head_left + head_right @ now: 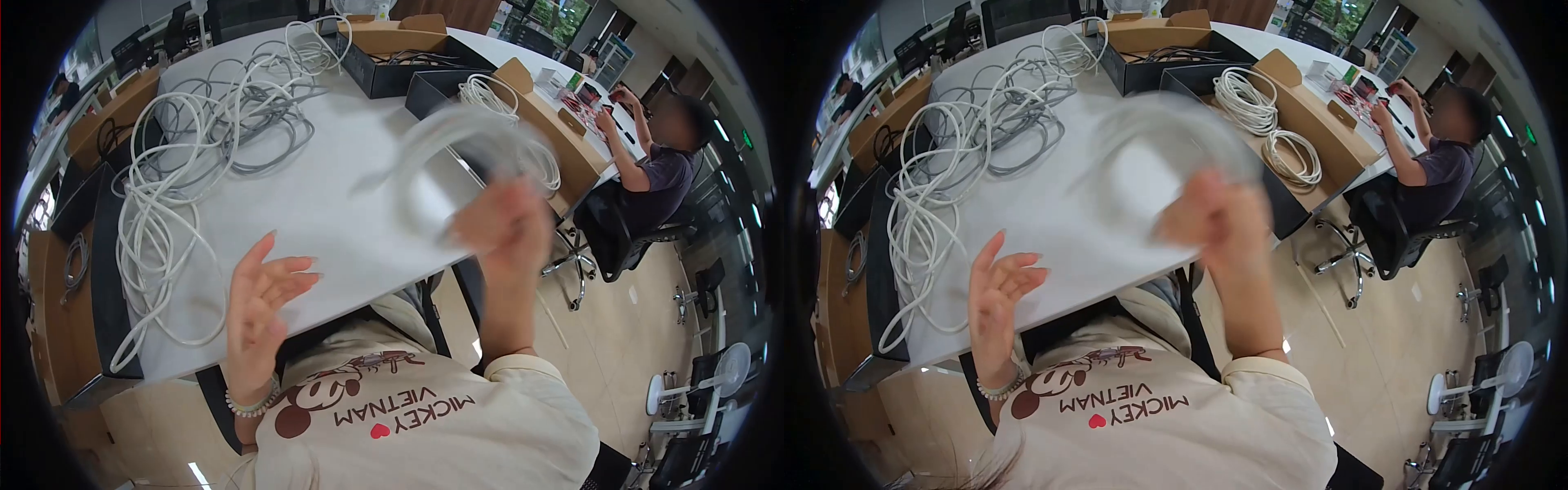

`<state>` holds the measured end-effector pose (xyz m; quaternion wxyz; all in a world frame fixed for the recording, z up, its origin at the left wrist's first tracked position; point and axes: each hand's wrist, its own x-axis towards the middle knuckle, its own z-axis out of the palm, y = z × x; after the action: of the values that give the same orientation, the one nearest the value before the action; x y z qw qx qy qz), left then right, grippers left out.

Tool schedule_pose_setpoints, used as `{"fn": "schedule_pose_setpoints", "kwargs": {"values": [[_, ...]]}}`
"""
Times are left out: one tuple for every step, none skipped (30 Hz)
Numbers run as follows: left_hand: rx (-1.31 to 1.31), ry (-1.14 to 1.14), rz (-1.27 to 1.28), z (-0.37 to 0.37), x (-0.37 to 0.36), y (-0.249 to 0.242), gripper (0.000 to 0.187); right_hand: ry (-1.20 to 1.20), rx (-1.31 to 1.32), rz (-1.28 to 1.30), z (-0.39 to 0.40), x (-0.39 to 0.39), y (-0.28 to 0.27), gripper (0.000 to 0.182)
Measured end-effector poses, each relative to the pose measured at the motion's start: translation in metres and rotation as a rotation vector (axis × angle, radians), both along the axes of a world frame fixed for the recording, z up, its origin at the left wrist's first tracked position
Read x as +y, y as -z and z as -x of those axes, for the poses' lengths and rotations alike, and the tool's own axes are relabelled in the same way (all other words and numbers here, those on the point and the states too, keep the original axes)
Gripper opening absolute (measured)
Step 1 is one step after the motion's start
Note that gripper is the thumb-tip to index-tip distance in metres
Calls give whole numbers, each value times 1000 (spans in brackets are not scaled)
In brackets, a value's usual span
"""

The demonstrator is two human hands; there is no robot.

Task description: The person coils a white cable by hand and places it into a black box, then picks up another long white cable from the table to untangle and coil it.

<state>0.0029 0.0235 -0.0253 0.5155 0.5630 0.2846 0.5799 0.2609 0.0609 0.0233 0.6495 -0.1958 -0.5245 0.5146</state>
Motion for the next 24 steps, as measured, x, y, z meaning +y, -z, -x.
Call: {"fn": "schedule_pose_setpoints", "kwargs": {"values": [[-19,29,2,3,1,2,76,207,-104,-188,-17,3,-13,38],[-38,57,3,5,1,4,73,385,-135,-243,-47,11,-20,35],[-48,57,10,6,1,6,73,636,-327,-248,-66,12,-33,28],[-28,94,3,7,1,7,68,885,-521,-254,-81,15,-46,26],[-5,131,-4,8,1,8,63,884,-527,-252,-95,21,-52,26],[-8,133,0,7,0,8,63,1002,-838,-244,-108,30,-55,28],[24,148,-12,7,-1,7,59,1111,-1151,-229,-121,38,-56,31],[58,165,-24,7,-1,7,55,1114,-1151,-223,-135,47,-55,31],[61,172,-23,6,-1,6,55,954,-1380,-71,-149,56,-50,33],[66,179,-11,7,-2,6,52,774,-1591,86,-164,63,-42,34],[71,185,-1,7,-2,6,49,776,-1586,91,-185,72,-27,34],[76,186,-3,6,-1,6,49,654,-1796,66,-208,81,-7,36],[93,196,-1,6,-1,6,47,519,-2001,34,-219,88,2,38],[113,207,3,6,0,6,45,521,-1993,32,-215,87,0,38],[122,208,3,6,0,5,45,547,-1961,75,-207,83,-5,40],[156,213,-6,6,0,5,43,572,-1931,119,-200,79,-9,41],[188,218,-16,5,0,5,42,572,-1927,122,-195,78,-15,41],[190,220,-15,4,1,6,42,536,-1956,236,-190,78,-22,42],[217,224,-34,4,1,6,41,496,-1983,351,-188,78,-25,42],[244,228,-53,4,1,6,41,494,-1982,354,-188,78,-26,42],[245,229,-52,4,1,6,41,510,-1985,406,-187,78,-27,41],[248,228,-55,3,1,6,40,527,-1987,456,-187,79,-28,41],[251,227,-57,3,1,6,40,527,-1987,454,-188,78,-27,41],[252,226,-58,3,2,4,40,542,-1983,334,-189,76,-24,39]]}}
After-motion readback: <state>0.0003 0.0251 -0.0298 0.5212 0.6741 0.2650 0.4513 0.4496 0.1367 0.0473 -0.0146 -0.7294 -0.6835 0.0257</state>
